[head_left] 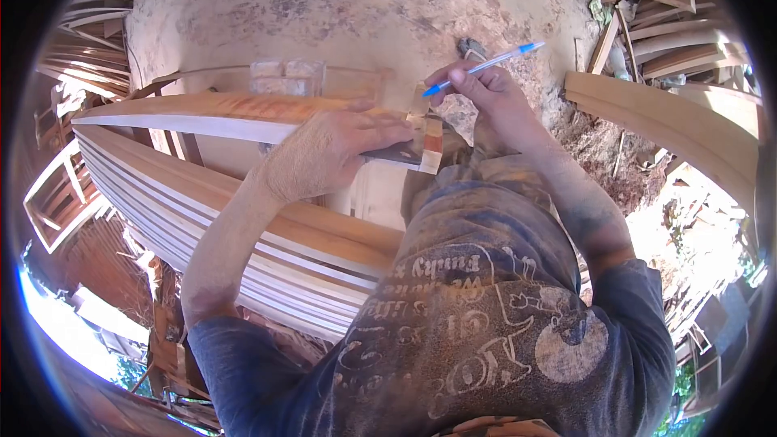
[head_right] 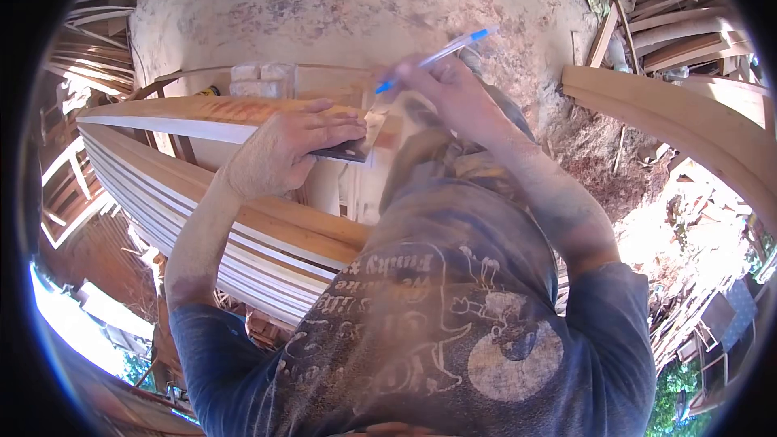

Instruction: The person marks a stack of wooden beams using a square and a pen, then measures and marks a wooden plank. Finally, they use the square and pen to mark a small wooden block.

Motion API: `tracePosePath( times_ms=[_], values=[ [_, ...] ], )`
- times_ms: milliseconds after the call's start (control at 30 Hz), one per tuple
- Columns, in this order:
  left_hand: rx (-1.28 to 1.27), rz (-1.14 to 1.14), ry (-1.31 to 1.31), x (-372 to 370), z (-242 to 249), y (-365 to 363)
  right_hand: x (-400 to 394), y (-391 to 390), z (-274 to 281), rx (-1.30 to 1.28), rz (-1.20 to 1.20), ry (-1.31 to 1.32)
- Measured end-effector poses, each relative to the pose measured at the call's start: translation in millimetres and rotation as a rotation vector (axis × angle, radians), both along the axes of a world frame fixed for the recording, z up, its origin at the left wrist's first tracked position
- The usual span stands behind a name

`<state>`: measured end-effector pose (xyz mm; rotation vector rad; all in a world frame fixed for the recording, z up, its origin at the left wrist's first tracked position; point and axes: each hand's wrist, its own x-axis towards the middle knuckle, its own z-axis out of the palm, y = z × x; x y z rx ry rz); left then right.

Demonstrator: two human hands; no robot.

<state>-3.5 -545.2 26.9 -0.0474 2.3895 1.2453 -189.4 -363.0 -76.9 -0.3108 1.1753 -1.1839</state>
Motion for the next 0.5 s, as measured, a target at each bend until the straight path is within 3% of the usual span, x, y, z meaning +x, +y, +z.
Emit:
tracePosePath(
  times_ms=[200, 500],
  values=[
    [0.057, 0.036, 0.025, 2, -6, -3, 4, 2, 9, -0.206, 0.084, -0.181],
    [0.041, 0.024, 0.058, 5, -11, -4, 12, -1, 4, -0.196, 0.11, -0.307]
  ],
)
